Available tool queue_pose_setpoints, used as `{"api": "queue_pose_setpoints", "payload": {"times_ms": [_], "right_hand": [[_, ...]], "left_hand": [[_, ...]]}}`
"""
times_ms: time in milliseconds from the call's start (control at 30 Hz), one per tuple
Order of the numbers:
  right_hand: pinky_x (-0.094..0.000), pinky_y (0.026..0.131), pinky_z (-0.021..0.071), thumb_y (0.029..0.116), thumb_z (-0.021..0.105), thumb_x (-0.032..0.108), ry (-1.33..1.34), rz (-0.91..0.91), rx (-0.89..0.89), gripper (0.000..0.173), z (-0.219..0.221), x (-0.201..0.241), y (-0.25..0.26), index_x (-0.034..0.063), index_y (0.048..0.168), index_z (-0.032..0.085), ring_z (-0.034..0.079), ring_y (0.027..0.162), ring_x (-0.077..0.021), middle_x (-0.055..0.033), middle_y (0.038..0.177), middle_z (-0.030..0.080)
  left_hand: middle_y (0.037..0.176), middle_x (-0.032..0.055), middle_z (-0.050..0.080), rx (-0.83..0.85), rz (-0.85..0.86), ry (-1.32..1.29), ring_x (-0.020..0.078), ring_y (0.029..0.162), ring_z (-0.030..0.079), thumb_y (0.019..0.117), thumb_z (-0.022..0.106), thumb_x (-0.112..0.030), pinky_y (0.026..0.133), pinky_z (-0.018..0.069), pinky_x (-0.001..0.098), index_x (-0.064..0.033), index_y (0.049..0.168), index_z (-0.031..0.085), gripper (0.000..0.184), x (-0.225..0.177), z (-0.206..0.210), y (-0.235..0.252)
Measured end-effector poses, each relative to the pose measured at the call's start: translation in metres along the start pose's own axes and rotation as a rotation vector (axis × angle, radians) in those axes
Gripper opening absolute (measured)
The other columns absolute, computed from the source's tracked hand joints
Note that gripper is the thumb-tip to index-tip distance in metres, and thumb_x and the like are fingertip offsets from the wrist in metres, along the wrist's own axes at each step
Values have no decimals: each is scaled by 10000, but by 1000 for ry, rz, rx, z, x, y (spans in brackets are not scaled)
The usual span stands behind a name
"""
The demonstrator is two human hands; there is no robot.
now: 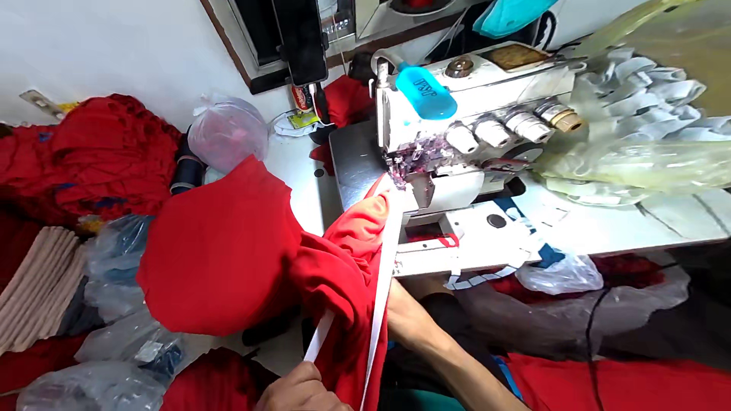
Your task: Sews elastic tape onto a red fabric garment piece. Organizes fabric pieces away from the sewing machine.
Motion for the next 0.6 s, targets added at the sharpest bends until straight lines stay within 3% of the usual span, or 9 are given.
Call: {"api": "queue_pose_setpoints", "payload": {"times_ms": [100,133,200,267,300,400,467,600], "right_hand": [[-288,709,593,873,672,240,-464,-159,-324,162,-31,9,-19,101,946,713,691,806,-30,35,838,717],[-312,786,606,870,678,223,-561,-292,-381,211,-40,18,-29,84,1022,721,703,909,-73,-4,941,732],[-345,989,549,946,700,277,-588,-532,-254,224,-43,41,-47,139,1123,690,642,1157,-140,-33,1145,697],[-348,1074,503,974,708,319,-603,-696,-56,223,-24,59,-59,189,1153,681,612,1238,-154,-10,1215,698],[-343,1069,488,987,687,327,-638,-764,0,213,-13,61,-62,196,1154,682,616,1232,-156,-2,1220,708],[-313,971,465,1045,576,303,-702,-872,27,142,7,58,-61,201,1044,673,643,1084,-127,37,1073,734],[-304,937,447,1062,537,280,-676,-843,51,160,6,61,-61,206,999,664,643,1001,-108,57,977,732],[-306,954,418,1044,595,351,-635,-777,93,200,-2,79,-68,186,962,672,637,942,-107,46,878,717]], "left_hand": [[680,91,635,-31,-48,-52,219,684,633,1019,547,-164,832,513,347,-34,842,659,246,11,-6,-7],[670,81,628,-45,-57,-70,207,676,628,1026,549,-175,823,513,339,-41,829,653,260,15,-7,-8],[660,66,616,-70,-42,-94,187,665,619,1038,538,-185,812,511,320,-51,825,647,274,21,-7,-7],[654,55,603,-87,-14,-87,173,648,607,1042,534,-189,792,512,308,-56,831,642,272,24,-7,-3],[657,50,607,-90,-4,-77,166,645,608,1038,539,-188,781,512,302,-59,834,644,263,25,-8,-1],[693,43,638,-75,-6,-51,158,678,620,1002,576,-196,755,505,293,-71,864,658,204,27,-11,-1],[728,47,660,-52,-4,-17,166,707,638,957,605,-234,762,509,305,-73,902,664,181,28,-11,-4],[718,48,645,-49,25,63,186,684,628,893,621,-233,720,505,328,-67,929,663,175,27,-7,-5]]}}
Point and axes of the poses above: each hand's wrist, its own y-axis towards the middle knuckle, its own z-axis out of the palm, x = y × z, the point moved 6 cm from there along y, towards the middle knuckle
